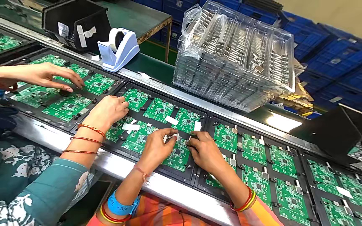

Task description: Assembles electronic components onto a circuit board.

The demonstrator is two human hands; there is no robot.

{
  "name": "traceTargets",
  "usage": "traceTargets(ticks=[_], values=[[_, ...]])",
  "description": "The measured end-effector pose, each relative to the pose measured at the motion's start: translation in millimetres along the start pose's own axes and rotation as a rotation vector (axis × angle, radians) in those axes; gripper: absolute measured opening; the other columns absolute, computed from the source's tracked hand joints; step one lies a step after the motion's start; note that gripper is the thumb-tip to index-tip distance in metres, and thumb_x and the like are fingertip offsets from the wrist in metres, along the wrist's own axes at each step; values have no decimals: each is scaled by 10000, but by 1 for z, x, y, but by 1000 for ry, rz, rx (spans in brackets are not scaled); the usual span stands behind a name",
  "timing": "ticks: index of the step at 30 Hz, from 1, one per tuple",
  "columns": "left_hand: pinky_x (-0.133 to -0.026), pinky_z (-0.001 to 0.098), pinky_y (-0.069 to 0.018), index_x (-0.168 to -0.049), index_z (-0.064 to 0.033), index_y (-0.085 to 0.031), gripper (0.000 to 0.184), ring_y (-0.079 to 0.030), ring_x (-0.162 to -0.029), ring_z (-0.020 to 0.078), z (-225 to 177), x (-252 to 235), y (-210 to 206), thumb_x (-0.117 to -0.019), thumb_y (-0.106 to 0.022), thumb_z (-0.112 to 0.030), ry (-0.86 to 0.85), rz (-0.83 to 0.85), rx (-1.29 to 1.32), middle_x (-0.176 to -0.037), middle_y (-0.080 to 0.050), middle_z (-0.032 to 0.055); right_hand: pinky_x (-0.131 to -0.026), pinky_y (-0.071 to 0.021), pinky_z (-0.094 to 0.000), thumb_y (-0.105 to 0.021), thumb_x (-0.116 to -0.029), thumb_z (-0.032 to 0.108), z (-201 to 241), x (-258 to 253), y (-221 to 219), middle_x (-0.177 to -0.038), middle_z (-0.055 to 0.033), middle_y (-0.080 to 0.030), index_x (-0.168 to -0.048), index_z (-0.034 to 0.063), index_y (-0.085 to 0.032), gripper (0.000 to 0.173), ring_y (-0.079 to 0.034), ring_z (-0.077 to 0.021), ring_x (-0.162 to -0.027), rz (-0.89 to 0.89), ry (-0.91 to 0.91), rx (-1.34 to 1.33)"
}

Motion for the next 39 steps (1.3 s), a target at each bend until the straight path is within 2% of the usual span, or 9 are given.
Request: traceTargets(ticks=[4,8,11,15,18,25,31,35,39], values=[[-743,444,-566,-1242,-59,-681,322,-693,-813,203,-6,1,-2,-924,-727,-94,-58,39,-19,-956,-737,90,-1001,-513,-543,-676,-919,84,28,7,5,-1357,-199,-610,-1340,61,-647,422,-612,-365,-1235,-133,222,-18],[-727,405,-563,-1202,-85,-708,296,-675,-801,164,-8,-2,-5,-907,-735,-78,-31,153,80,-974,-723,60,-831,-576,-427,-621,-912,-8,35,8,3,-1030,-139,-677,-1220,14,-690,317,-675,-295,-975,-232,319,-35],[-698,326,-584,-1248,-13,-646,311,-687,-778,145,-9,0,-8,-960,-715,-109,80,147,297,-1031,-723,92,-768,-596,-462,-651,-915,27,14,-3,21,-1088,-200,-657,-1214,14,-701,303,-685,-324,-902,-194,154,-72],[-866,323,-591,-1311,57,-572,337,-704,-976,193,-11,2,-8,-975,-597,64,250,131,682,-1183,-676,165,-726,-587,-417,-679,-928,102,-38,-30,48,-1132,-256,-626,-1067,-43,-734,209,-678,-291,-833,-232,-119,-172],[-860,307,-600,-1190,67,-629,220,-721,-960,195,-10,2,-9,-977,-581,91,266,58,736,-1126,-701,163,-801,-587,-398,-718,-905,71,-64,-47,48,-1225,-295,-588,-1151,-77,-709,286,-679,-306,-918,-166,-188,-196],[-774,312,-621,-1170,-6,-674,204,-716,-855,171,-2,4,-8,-986,-606,48,185,7,666,-1118,-699,106,-927,-499,-597,-715,-867,43,-89,-77,25,-1140,-287,-645,-1072,-29,-746,220,-623,-458,-1102,-6,-152,92],[-699,292,-625,-1053,5,-654,153,-700,-727,145,-1,4,-7,-916,-710,42,161,-48,570,-913,-693,94,-916,-456,-604,-661,-929,82,-95,-78,26,-1107,-259,-672,-1136,21,-766,239,-610,-453,-1108,110,-228,159],[-627,257,-570,-1018,-32,-641,139,-659,-704,121,0,4,-7,-918,-738,-27,68,-73,444,-886,-676,64,-870,-486,-620,-681,-912,36,-95,-64,21,-1002,-264,-688,-1006,-1,-776,139,-647,-466,-1020,-51,-158,199],[-686,287,-544,-983,-82,-681,137,-648,-789,122,0,5,-3,-883,-767,-47,-105,-127,326,-918,-691,18,-967,-441,-671,-639,-943,45,-75,-42,22,-1257,-310,-627,-1147,20,-765,241,-551,-510,-1230,-29,-161,130]])
Point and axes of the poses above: each hand's wrist, its own x-axis away from the middle knuckle, its own y-axis out of the back of the hand, z = x × y, the point moved 3 cm from there along -x, towards the middle knuckle
